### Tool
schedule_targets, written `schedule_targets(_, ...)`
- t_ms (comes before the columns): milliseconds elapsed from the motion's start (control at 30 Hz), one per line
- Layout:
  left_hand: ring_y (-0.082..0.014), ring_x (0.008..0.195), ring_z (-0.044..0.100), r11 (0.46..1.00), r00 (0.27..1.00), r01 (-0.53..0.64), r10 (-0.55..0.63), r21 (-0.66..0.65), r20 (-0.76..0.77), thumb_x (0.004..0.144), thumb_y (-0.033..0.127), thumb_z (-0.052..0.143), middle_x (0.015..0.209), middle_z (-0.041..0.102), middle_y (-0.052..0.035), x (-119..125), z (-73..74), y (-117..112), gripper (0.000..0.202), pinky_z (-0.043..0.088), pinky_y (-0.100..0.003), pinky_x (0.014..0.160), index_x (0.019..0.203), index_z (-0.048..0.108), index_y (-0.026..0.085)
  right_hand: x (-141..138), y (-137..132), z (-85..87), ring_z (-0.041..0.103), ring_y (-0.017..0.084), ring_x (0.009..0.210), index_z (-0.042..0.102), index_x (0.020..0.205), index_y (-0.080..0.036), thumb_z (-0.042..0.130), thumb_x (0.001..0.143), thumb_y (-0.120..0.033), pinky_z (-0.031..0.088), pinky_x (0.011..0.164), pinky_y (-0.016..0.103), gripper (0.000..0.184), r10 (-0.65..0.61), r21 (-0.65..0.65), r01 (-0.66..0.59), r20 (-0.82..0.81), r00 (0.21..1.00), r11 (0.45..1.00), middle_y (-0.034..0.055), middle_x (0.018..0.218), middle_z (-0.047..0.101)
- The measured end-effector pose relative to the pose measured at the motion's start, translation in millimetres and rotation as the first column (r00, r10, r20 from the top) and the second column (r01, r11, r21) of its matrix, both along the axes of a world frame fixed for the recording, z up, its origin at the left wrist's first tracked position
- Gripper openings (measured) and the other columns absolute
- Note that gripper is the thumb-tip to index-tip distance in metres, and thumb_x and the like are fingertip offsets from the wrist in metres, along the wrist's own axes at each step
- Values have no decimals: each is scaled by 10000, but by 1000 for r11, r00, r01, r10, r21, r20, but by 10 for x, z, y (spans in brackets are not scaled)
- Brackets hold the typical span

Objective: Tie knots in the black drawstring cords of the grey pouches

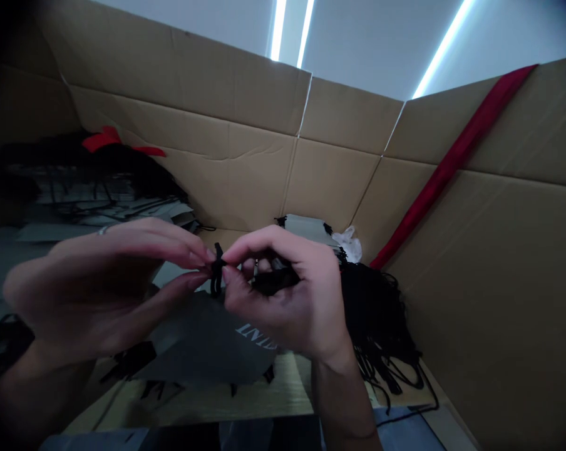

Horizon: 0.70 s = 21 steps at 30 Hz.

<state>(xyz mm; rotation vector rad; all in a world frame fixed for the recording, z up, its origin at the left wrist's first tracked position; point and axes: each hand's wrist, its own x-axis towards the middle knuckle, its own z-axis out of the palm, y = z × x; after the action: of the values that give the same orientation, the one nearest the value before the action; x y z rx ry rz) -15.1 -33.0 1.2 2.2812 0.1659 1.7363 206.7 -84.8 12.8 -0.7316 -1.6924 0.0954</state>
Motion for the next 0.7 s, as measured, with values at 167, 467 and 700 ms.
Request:
schedule_targets(167, -168, 963, 872, 997, 997, -59, 62, 56, -45, 1049, 130, 887, 1069, 902, -26, -8, 23, -44, 146, 753, -282, 881, 1127, 835, 243, -39, -18, 23, 764, 127, 663, 854, 978, -293, 849, 883, -45, 660, 618, 244, 265, 19, 16, -19, -20, 1000, 1000, -54, 867, 870)
schedule_targets(467, -150, 996, 899, 969, 967, -201, 219, 144, -129, 1126, 275, 823, 1175, 920, -4, -157, -42, -92, 45, 745, -231, 942, 1170, 830, 268, -58, -61, 15, 759, 140, 707, 851, 993, -297, 838, 897, -67, 676, 702, 312, 250, -9, 33, 7, 31, 999, 999, -50, 897, 871)
schedule_targets(700, -182, 1030, 916, 925, 902, -359, 378, 123, -210, 1120, 255, 886, 1297, 920, 24, -217, -40, -356, 146, 774, -297, 1007, 1244, 832, 312, -49, -82, -19, 755, 152, 699, 852, 1053, -300, 825, 900, -46, 712, 729, 323, 298, 16, 33, -18, 76, 997, 999, -28, 946, 882)
